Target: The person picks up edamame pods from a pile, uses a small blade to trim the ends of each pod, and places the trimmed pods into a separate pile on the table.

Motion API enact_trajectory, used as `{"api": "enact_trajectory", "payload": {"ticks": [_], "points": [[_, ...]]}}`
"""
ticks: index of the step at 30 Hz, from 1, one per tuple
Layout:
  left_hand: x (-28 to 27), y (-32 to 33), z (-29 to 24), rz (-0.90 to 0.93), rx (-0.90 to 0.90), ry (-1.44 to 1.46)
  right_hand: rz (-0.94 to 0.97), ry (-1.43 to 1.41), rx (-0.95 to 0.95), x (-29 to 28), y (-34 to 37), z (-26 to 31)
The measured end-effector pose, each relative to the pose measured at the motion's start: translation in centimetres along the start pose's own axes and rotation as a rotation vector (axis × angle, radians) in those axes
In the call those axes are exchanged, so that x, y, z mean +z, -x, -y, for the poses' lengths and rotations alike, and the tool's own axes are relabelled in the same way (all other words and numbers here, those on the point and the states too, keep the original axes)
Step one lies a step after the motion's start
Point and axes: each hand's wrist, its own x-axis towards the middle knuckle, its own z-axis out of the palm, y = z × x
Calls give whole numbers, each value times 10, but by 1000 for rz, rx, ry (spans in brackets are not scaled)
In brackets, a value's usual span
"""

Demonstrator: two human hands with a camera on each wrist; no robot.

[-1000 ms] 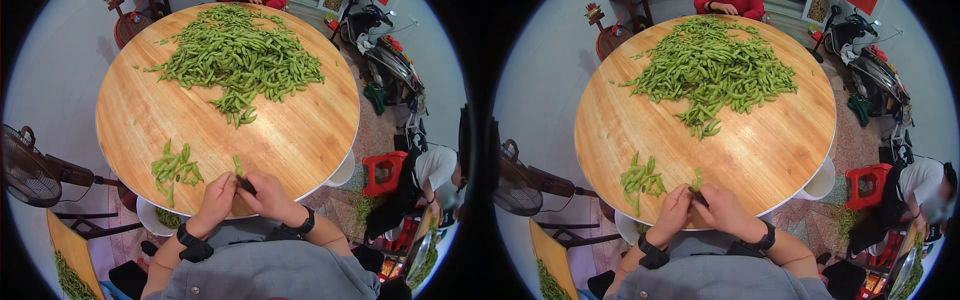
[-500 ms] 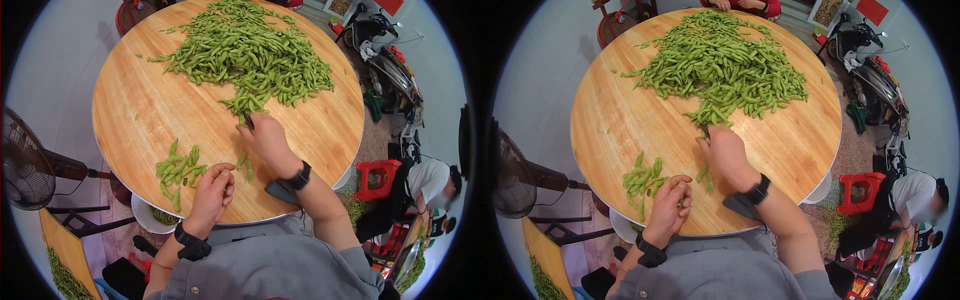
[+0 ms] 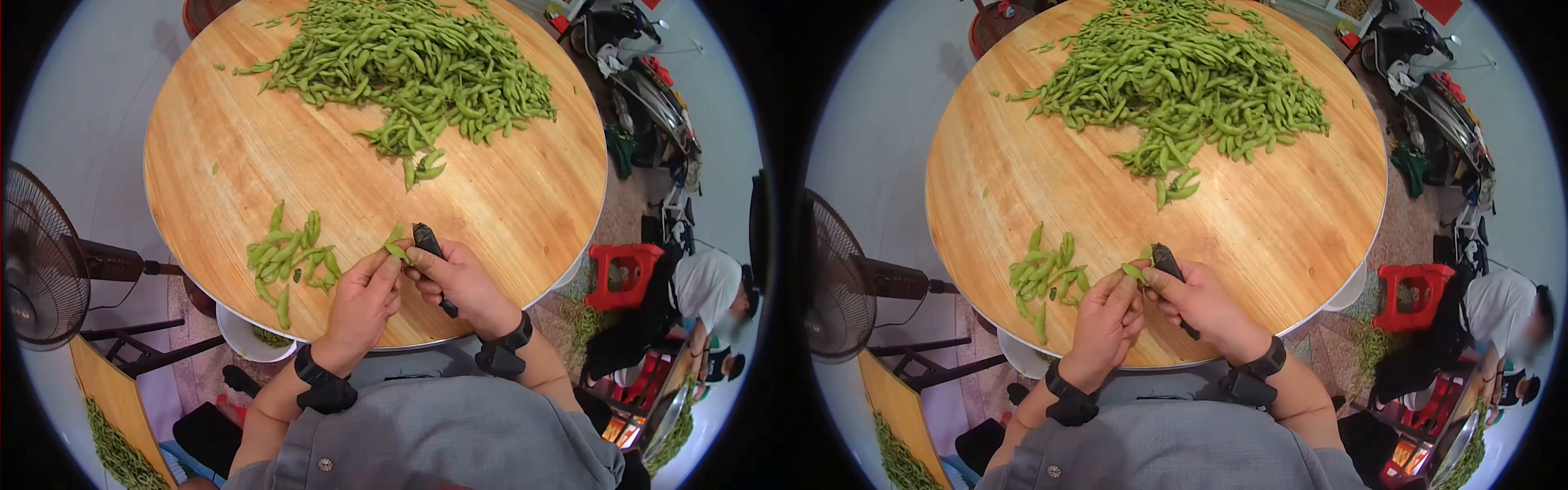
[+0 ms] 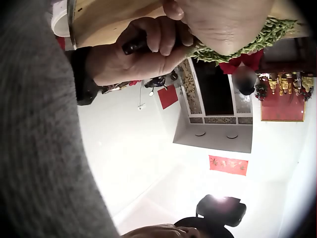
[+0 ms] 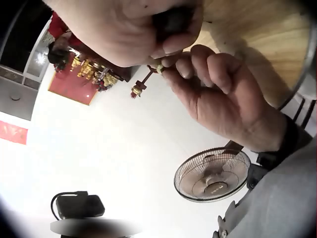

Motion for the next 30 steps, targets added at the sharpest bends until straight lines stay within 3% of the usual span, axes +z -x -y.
{"api": "enact_trajectory", "payload": {"ticks": [2,4,8,13,17,30], "points": [[-2,0,6,-26,66,-51,0,-23,-16,-6,3,-8],[1,3,6,-72,66,-41,-46,521,-218,-13,1,-19],[3,8,0,-88,2,-35,-88,542,-292,-10,15,-10],[-1,9,3,-92,-5,-128,20,809,-456,-9,24,-5],[0,8,4,-121,-35,-163,22,811,-504,-14,21,-11],[-3,7,3,-182,13,-307,69,644,-350,-12,14,-15]]}}
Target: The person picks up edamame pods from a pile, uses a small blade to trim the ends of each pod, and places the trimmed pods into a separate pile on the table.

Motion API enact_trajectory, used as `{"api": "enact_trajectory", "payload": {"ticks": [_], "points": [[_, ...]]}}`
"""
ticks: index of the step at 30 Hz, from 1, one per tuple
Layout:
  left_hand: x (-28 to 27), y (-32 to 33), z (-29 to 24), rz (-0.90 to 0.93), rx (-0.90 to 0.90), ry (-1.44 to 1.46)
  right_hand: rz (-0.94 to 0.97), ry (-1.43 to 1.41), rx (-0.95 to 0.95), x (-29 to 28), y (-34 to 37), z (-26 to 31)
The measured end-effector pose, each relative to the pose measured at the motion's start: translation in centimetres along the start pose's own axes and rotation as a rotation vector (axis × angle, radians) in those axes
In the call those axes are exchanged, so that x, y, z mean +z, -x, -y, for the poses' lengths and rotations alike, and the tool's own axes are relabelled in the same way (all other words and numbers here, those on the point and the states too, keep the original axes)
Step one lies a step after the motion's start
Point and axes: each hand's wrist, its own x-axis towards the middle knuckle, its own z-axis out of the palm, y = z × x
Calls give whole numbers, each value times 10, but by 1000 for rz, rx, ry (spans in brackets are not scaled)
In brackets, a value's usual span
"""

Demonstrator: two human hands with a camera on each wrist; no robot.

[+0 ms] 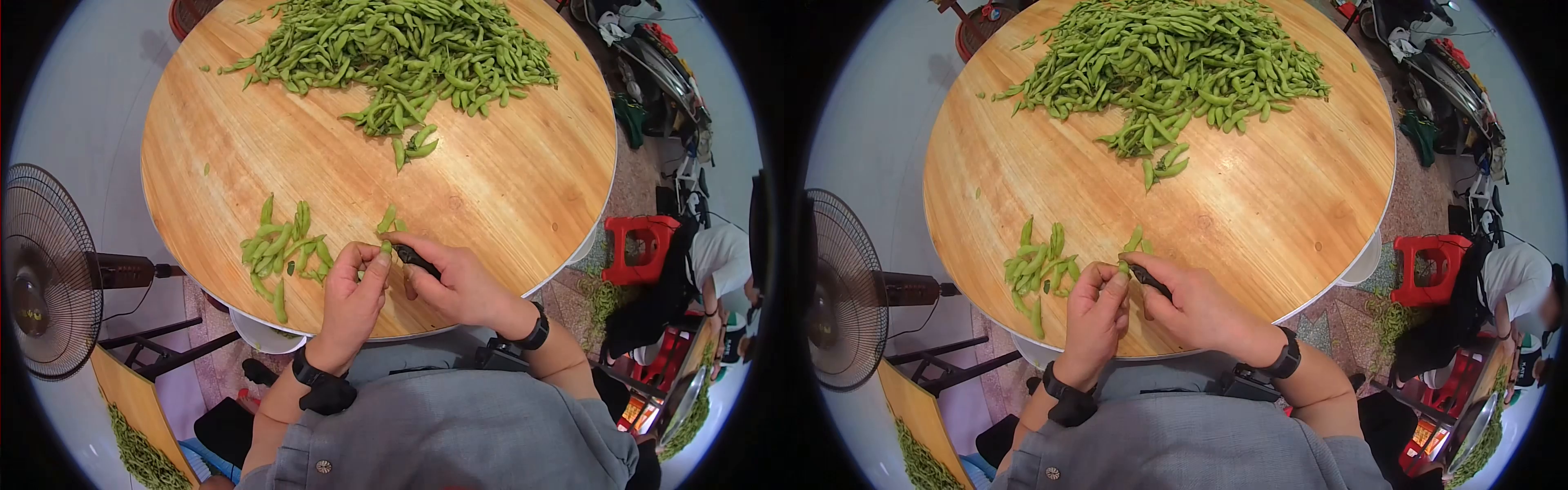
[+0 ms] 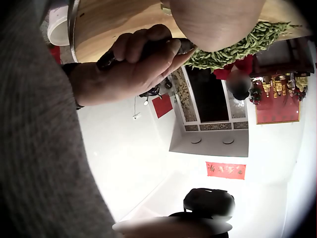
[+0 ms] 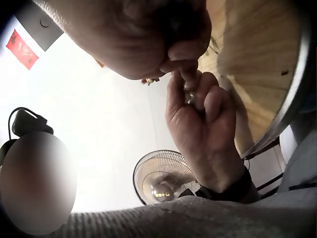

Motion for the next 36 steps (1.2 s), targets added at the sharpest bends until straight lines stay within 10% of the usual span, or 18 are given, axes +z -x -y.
{"api": "enact_trajectory", "payload": {"ticks": [5,9,11,17,22,33,36], "points": [[-3,-6,7,-96,644,-716,-40,-115,-67,2,-6,-4],[-7,-8,7,-57,715,-700,155,-828,445,-10,-6,14],[-7,-1,-3,104,-23,41,186,-1012,537,-12,-4,13],[-14,-6,-4,389,-364,609,222,-1115,567,-14,5,11],[-11,-4,2,365,-341,484,3,-423,338,-13,-4,13],[-5,0,2,490,-414,554,134,-774,418,-12,-7,2],[-1,4,-3,258,-250,-25,151,-592,375,-13,-6,7]]}}
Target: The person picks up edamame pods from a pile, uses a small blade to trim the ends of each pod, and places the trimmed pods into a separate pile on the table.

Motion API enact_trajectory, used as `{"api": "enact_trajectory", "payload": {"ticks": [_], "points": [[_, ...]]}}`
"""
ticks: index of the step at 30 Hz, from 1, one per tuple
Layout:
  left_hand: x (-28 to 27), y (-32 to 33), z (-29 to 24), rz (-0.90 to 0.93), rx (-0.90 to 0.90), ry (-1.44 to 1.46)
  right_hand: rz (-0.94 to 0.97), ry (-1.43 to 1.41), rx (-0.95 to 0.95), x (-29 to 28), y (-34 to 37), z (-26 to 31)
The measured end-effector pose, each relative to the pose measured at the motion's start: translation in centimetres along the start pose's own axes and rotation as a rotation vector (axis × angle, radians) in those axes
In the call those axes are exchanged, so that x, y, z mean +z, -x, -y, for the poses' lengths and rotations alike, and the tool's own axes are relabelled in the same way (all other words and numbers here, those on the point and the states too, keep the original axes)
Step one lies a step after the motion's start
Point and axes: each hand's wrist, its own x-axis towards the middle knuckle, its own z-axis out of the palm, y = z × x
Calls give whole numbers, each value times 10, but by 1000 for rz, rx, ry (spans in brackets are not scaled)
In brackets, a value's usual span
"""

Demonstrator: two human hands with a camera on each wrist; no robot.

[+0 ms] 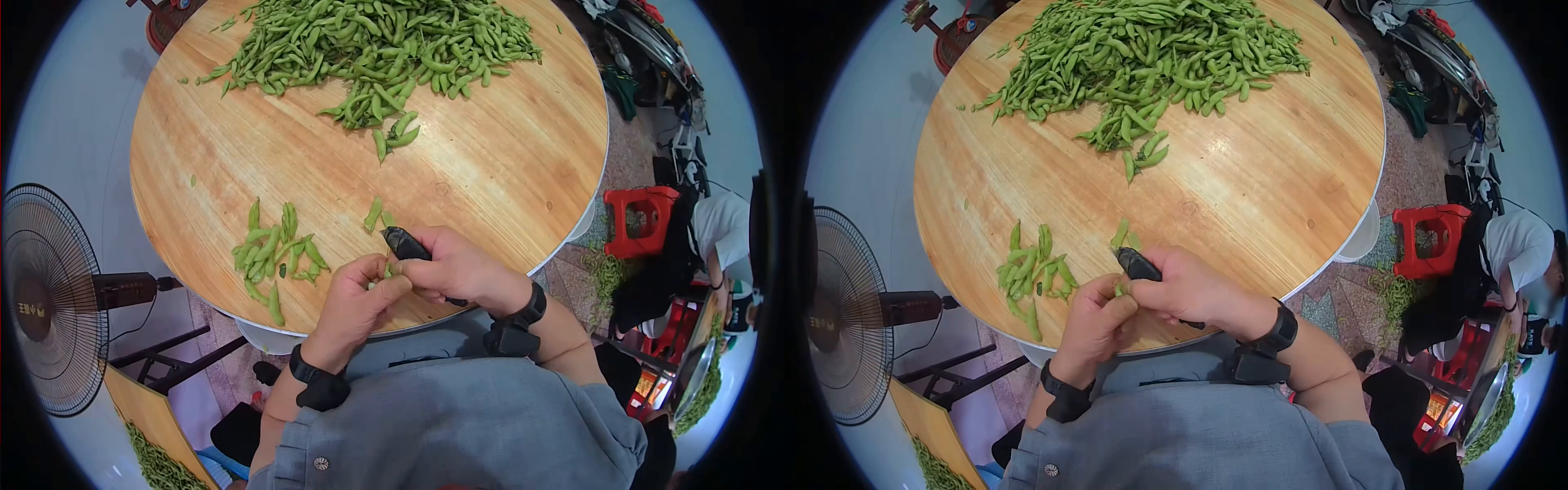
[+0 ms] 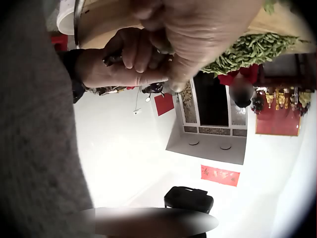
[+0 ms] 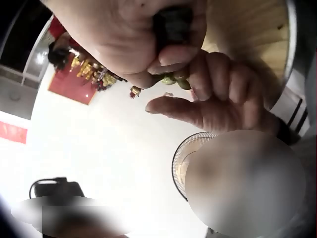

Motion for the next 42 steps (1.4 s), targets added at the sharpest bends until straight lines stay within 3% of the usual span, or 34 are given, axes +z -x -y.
{"api": "enact_trajectory", "payload": {"ticks": [2,3,5,8,12,14,16,17,21,24,29,32,36,39,41,42], "points": [[-4,-2,2,32,171,-230,9,82,-19,1,2,3],[-4,-2,2,31,170,-230,-3,86,-40,2,2,4],[-4,-2,0,7,56,59,-11,95,-60,3,1,4],[-1,2,-7,40,-32,189,-14,82,-92,1,-2,-1],[0,-2,-7,77,3,150,-67,0,-96,0,-2,-2],[1,-4,-6,5,53,24,-89,6,-119,2,-4,-6],[2,-6,-2,-34,75,11,-207,218,-293,3,-8,-15],[2,-6,0,-74,91,-1,-204,222,-294,2,-9,-16],[3,-3,-4,-45,77,58,-234,194,-332,2,-7,-13],[-1,-4,-2,-42,207,187,-275,175,-334,1,-8,-15],[-1,-4,0,-147,301,3,-346,380,-354,3,-12,-10],[1,-4,0,-233,316,53,-267,370,-191,2,-10,-8],[-3,-4,1,-334,313,-37,-305,427,-314,5,-12,-17],[-6,-6,5,-378,461,-179,-377,514,-428,9,-9,-16],[-4,-7,7,-333,480,-496,-416,534,-479,15,-6,-15],[-4,-6,8,-332,483,-497,-358,492,-474,17,-6,-15]]}}
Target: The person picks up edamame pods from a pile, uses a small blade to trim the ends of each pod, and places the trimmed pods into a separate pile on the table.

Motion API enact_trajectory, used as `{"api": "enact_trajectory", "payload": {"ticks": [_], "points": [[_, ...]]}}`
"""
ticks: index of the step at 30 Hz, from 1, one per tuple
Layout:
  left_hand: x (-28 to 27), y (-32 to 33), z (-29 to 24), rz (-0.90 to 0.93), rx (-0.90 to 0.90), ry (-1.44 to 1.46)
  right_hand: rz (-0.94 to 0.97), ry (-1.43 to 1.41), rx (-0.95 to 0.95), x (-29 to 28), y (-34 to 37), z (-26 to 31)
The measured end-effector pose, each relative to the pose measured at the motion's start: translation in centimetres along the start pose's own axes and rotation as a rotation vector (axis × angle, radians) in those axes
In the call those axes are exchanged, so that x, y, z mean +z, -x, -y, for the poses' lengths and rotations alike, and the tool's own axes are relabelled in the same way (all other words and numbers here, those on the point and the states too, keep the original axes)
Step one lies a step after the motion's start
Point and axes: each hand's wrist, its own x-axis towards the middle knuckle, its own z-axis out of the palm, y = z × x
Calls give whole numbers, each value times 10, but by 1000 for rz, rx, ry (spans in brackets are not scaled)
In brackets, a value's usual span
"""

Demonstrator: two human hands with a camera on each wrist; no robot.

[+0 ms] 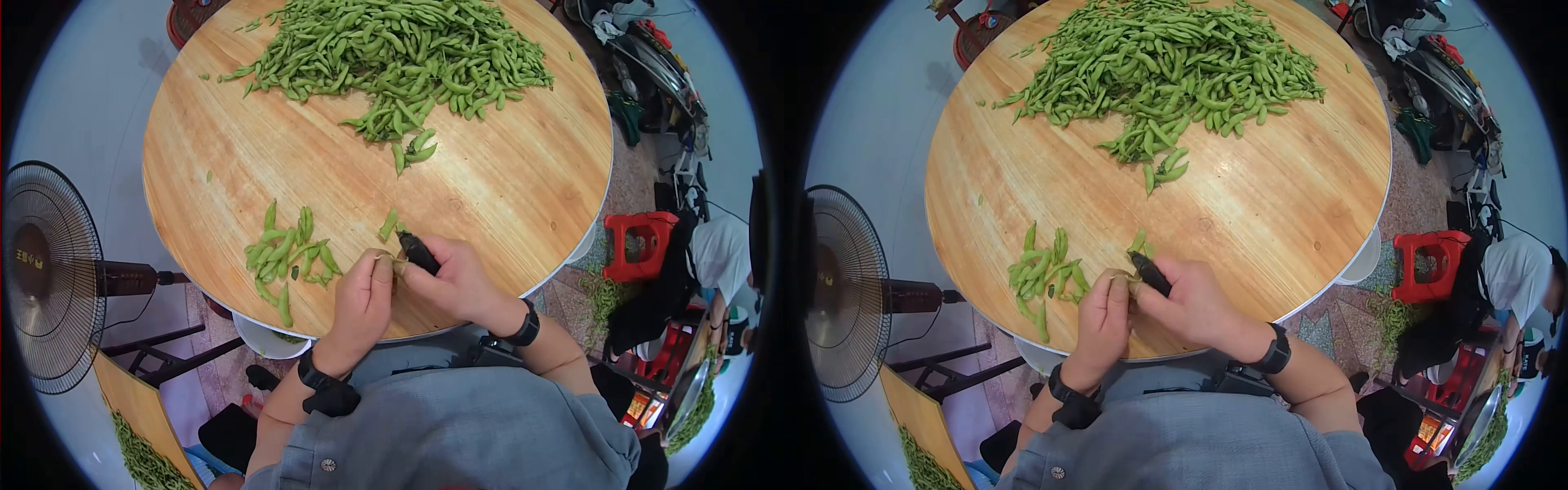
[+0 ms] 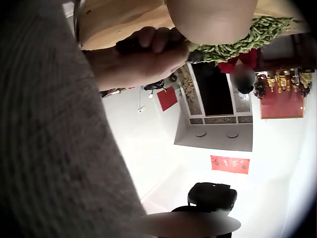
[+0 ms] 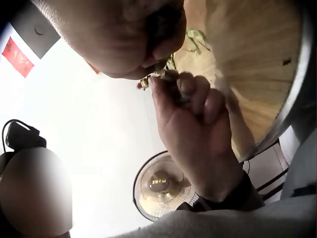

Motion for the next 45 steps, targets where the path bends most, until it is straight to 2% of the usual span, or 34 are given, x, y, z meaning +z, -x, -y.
{"api": "enact_trajectory", "payload": {"ticks": [2,5,6,8,9,11,12,14,15,17,18,19,21,22,24,26,28,30,31,33,35,38,40,41,43,45], "points": [[-2,0,0,70,24,56,26,-51,-12,-2,-2,5],[-7,3,1,155,-3,145,256,-421,328,-7,-4,11],[-7,3,-3,161,0,145,249,-420,325,-8,-5,12],[-8,3,-15,143,-406,696,268,-641,461,-6,-12,13],[-9,2,-11,146,-404,695,266,-640,458,-3,-16,11],[-14,0,0,-61,-316,814,153,-375,387,4,-26,0],[-18,-1,-1,-61,-315,814,153,-375,386,6,-30,-7],[-25,0,-5,-209,-302,932,70,361,-308,10,-38,-15],[-28,1,-5,-212,-299,933,74,361,-311,9,-41,-10],[-33,4,-5,-90,-237,1049,98,584,-326,5,-50,4],[-34,4,-7,-95,-232,1053,-1,663,-273,2,-59,7],[-34,4,-11,-67,-266,1109,7,666,-276,-3,-71,9],[-30,3,-12,-39,-298,1165,-257,889,-228,-13,-99,7],[-28,1,-9,20,-332,1201,-254,890,-232,-16,-109,4],[-26,-1,-9,74,-368,1233,-276,1057,-43,-16,-123,0],[-27,-4,-10,115,-517,1355,-217,1007,-97,-15,-119,2],[-27,-4,-8,115,-532,1342,-149,957,-149,-15,-106,9],[-23,-5,-10,116,-546,1333,82,397,138,-16,-84,20],[-18,-5,-18,90,-563,1230,88,397,142,-14,-73,27],[-10,-6,-19,67,-583,1129,154,113,334,-12,-53,37],[-4,-7,-11,151,-419,853,142,91,293,-10,-39,23],[-1,-7,-10,105,-353,753,111,-3,209,-15,-22,3],[-2,-7,-5,123,-331,694,157,-21,98,-17,-11,5],[-1,-6,-3,141,-304,639,154,-26,101,-18,-8,7],[1,-3,-5,154,-306,582,273,60,85,-20,-2,11],[2,-1,-9,166,-302,526,276,82,67,-21,0,10]]}}
